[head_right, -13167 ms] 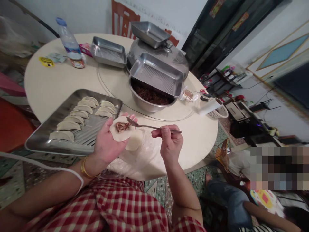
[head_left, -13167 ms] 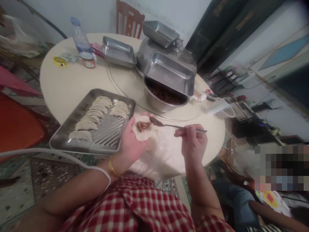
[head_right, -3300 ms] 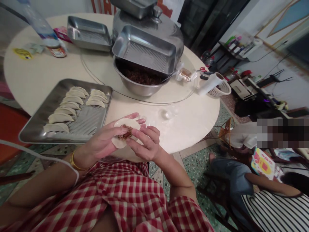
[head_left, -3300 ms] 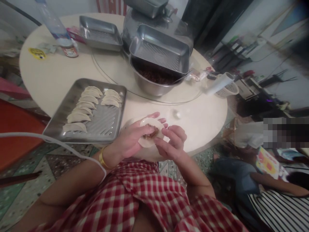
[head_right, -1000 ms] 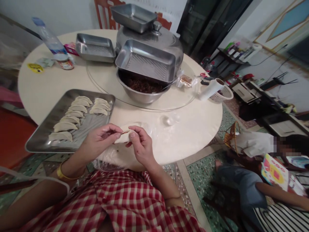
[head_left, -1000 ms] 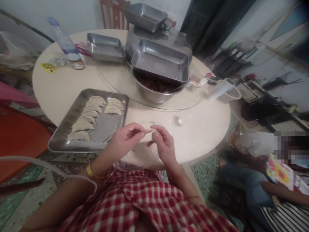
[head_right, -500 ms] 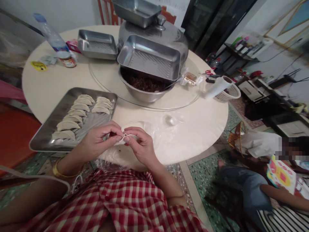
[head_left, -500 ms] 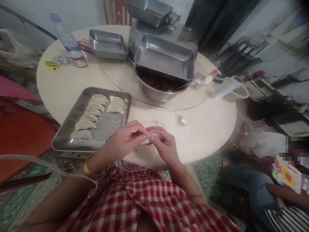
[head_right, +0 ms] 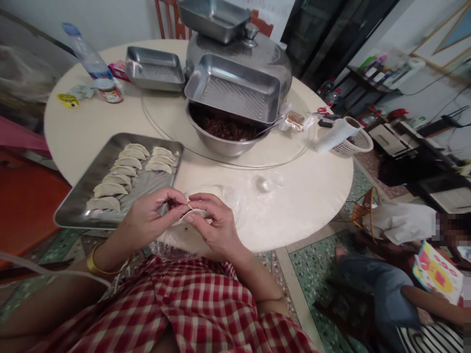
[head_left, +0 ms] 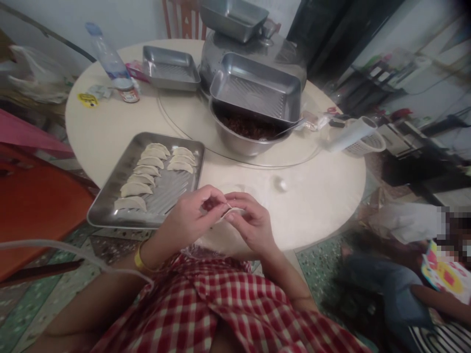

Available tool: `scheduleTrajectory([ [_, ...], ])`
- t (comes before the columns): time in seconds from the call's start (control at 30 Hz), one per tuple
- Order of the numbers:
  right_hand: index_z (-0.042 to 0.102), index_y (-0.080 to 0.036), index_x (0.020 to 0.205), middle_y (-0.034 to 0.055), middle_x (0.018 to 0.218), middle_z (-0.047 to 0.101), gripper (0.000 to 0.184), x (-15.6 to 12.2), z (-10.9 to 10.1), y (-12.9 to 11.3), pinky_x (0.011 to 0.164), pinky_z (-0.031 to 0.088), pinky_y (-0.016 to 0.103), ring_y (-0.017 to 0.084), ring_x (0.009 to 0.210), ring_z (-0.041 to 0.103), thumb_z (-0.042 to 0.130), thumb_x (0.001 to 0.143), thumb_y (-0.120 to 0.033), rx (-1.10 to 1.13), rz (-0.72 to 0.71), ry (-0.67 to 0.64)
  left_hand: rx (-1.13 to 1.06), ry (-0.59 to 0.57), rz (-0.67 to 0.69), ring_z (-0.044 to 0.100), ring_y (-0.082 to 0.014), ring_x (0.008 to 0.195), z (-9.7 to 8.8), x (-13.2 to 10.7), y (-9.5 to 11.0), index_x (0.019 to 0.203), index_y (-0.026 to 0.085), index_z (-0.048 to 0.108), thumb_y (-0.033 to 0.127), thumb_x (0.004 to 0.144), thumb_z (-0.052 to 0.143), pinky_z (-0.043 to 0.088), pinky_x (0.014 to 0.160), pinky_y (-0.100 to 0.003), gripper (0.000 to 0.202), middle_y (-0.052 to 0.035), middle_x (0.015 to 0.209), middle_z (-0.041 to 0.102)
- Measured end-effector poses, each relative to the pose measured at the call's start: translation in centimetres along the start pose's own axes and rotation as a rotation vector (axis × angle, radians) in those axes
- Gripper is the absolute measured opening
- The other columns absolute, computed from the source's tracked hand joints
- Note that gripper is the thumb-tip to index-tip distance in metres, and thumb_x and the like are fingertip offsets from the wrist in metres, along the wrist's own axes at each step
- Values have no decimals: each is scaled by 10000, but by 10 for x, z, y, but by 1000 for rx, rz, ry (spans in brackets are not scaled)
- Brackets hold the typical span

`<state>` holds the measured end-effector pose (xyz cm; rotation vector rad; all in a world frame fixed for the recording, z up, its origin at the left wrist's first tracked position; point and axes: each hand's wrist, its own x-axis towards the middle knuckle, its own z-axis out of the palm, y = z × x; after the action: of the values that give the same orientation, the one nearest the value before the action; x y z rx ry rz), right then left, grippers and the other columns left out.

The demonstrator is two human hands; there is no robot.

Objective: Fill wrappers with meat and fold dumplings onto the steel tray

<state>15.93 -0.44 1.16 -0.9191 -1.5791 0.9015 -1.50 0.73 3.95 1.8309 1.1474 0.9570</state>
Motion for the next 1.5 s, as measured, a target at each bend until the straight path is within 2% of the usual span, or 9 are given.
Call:
scheduleTrajectory([
  [0.17, 739, -269, 866, 26, 1007, 726, 78, -1, 1, 0, 603, 584, 243, 152, 896, 699, 710, 832, -332, 23, 46, 63, -122, -20, -86, 545, -111, 618, 1, -2, 1, 854, 202, 662, 389, 904, 555, 449, 582, -227, 221, 21, 730, 646],
  [0.33, 731, -245, 841, 48, 1015, 712, 86, -2, 0, -1, 568, 559, 231, 159, 916, 693, 679, 857, -311, 9, 71, 140, -149, -18, -111, 610, -132, 735, -2, -6, -6, 977, 223, 687, 380, 912, 565, 488, 682, -242, 209, 4, 843, 689],
  [0.5, 704, -247, 808, 30, 884, 714, 124, -1, 2, 1, 720, 593, 327, 192, 980, 685, 632, 889, -307, -89, -59, 208, -62, 7, -9, 611, -145, 802, -4, -11, -8, 936, 217, 677, 359, 917, 555, 494, 729, -262, 188, -16, 886, 670],
  [0.63, 695, -252, 848, 28, 871, 716, 110, -2, 5, 3, 741, 594, 356, 200, 975, 687, 615, 901, -304, -179, -142, 249, 55, 24, 106, 608, -155, 860, -5, -13, -2, 901, 207, 659, 317, 921, 558, 481, 771, -277, 151, -30, 905, 648],
  [0.73, 686, -249, 865, 25, 865, 713, 101, -2, 6, 3, 782, 601, 372, 195, 973, 693, 602, 911, -280, -201, -169, 265, 99, 40, 109, 594, -153, 831, -7, -13, 0, 883, 206, 640, 298, 939, 526, 471, 783, -290, 157, -26, 885, 638],
  [0.93, 688, -247, 884, 20, 868, 704, 85, -3, 8, 3, 812, 599, 361, 188, 985, 692, 609, 905, -224, -198, -215, 258, 12, -66, 102, 603, -160, 878, -10, -12, -3, 896, 212, 660, 301, 949, 486, 473, 811, -287, 202, -25, 913, 644],
  [1.2, 689, -250, 892, 18, 875, 698, 91, -5, 11, 2, 813, 590, 340, 183, 990, 687, 614, 898, -200, -175, -216, 232, -39, 4, -63, 600, -139, 744, -11, -11, -1, 901, 209, 684, 351, 906, 563, 468, 679, -242, 187, 4, 826, 677],
  [1.37, 689, -244, 899, 29, 895, 702, 86, -5, 12, 2, 784, 589, 331, 189, 998, 687, 612, 901, -206, -188, -226, 213, 61, -43, 62, 608, -121, 775, -11, -9, 0, 920, 198, 690, 298, 918, 560, 464, 694, -227, 164, -2, 864, 664],
  [1.5, 694, -235, 919, 29, 907, 703, 92, -7, 12, 3, 781, 584, 316, 182, 1014, 683, 613, 900, -196, -191, -240, 195, 199, 9, 198, 606, -112, 783, -8, -9, -3, 921, 172, 659, 237, 923, 557, 464, 722, -239, 121, -5, 874, 648],
])
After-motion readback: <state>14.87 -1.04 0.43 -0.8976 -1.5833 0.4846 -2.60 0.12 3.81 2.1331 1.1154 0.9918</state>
